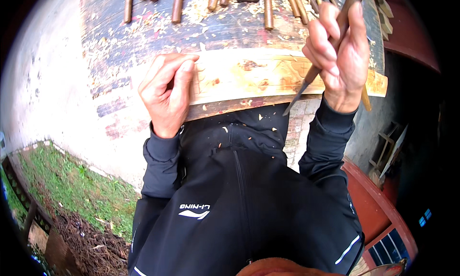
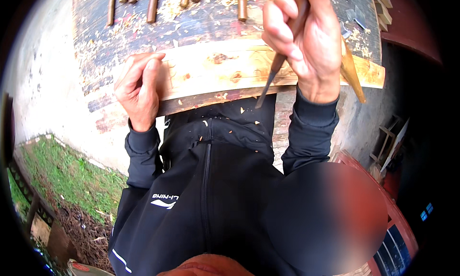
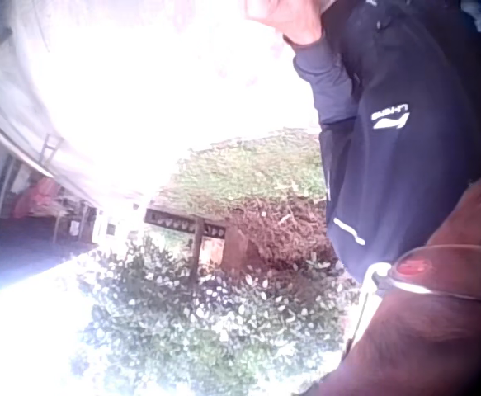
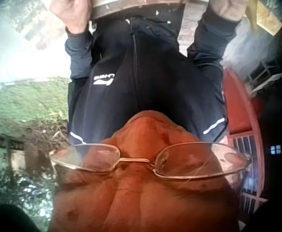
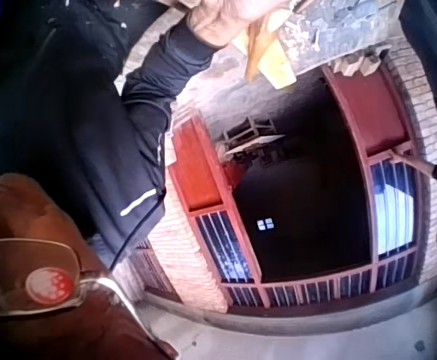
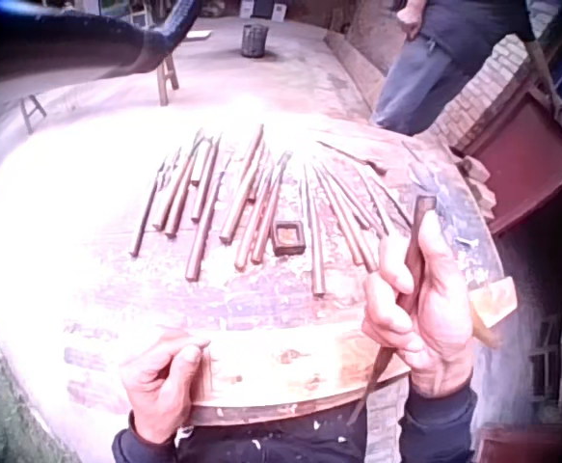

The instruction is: The person carves a decorative pattern into a rectangular wooden plank using a chisel and a wooden mallet. They hold the plank on a workbench, strike the chisel to remove wood shavings, and periodically reposition the plank to continue the carving along its length.

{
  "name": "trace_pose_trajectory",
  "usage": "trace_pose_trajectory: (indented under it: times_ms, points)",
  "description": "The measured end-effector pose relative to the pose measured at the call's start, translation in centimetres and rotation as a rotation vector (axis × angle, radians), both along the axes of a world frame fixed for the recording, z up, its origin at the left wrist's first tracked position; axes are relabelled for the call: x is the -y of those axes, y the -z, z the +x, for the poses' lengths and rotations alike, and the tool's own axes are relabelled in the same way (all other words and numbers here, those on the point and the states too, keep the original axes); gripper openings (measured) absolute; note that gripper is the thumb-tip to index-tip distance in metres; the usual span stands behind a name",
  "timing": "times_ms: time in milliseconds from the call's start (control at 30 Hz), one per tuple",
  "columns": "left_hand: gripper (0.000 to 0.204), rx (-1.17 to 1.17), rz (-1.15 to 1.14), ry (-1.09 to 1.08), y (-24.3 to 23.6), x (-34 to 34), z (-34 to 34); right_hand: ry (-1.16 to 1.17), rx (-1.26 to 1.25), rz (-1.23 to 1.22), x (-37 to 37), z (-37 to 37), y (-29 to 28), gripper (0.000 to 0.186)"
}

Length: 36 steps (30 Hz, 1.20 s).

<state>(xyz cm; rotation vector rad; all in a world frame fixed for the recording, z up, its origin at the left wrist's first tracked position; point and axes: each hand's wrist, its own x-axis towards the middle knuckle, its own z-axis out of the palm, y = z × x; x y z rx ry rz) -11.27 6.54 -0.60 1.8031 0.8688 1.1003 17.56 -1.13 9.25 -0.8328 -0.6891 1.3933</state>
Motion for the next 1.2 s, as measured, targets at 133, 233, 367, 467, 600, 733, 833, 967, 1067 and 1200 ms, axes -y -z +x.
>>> trace_pose_trajectory:
  times_ms: [133,233,367,467,600,733,833,967,1067,1200]
  points:
    - [0.009,-0.058,0.035,-0.008,-0.1,0.3,0.3,0.244,0.142,-0.210,6.3,0.9,1.1,0.048]
    - [0.014,-0.140,0.119,-0.014,0.0,0.5,0.5,0.326,0.266,-0.328,10.5,0.5,1.4,0.047]
    - [0.021,-0.307,0.315,-0.027,0.0,0.4,1.3,0.363,0.497,-0.495,13.3,-1.3,2.7,0.041]
    - [0.020,-0.424,0.368,-0.068,0.0,0.7,1.6,0.249,0.541,-0.619,14.1,-2.3,3.2,0.034]
    - [0.020,-0.489,0.413,-0.058,0.1,0.9,1.5,0.242,0.721,-0.649,14.0,-3.5,2.7,0.031]
    - [0.020,-0.498,0.422,-0.069,0.2,1.0,1.5,0.294,0.721,-0.596,13.8,-3.4,0.2,0.033]
    - [0.020,-0.500,0.444,-0.078,0.2,1.1,1.6,0.344,0.715,-0.525,14.0,-2.9,-0.2,0.032]
    - [0.019,-0.473,0.446,-0.089,0.2,1.1,1.8,0.439,0.684,-0.462,14.3,-3.1,-0.3,0.032]
    - [0.017,-0.465,0.452,-0.116,0.5,1.4,1.3,0.515,0.617,-0.419,15.0,-3.2,-0.7,0.036]
    - [0.015,-0.473,0.448,-0.138,0.4,1.9,0.7,0.589,0.571,-0.231,16.3,-2.0,-0.8,0.045]
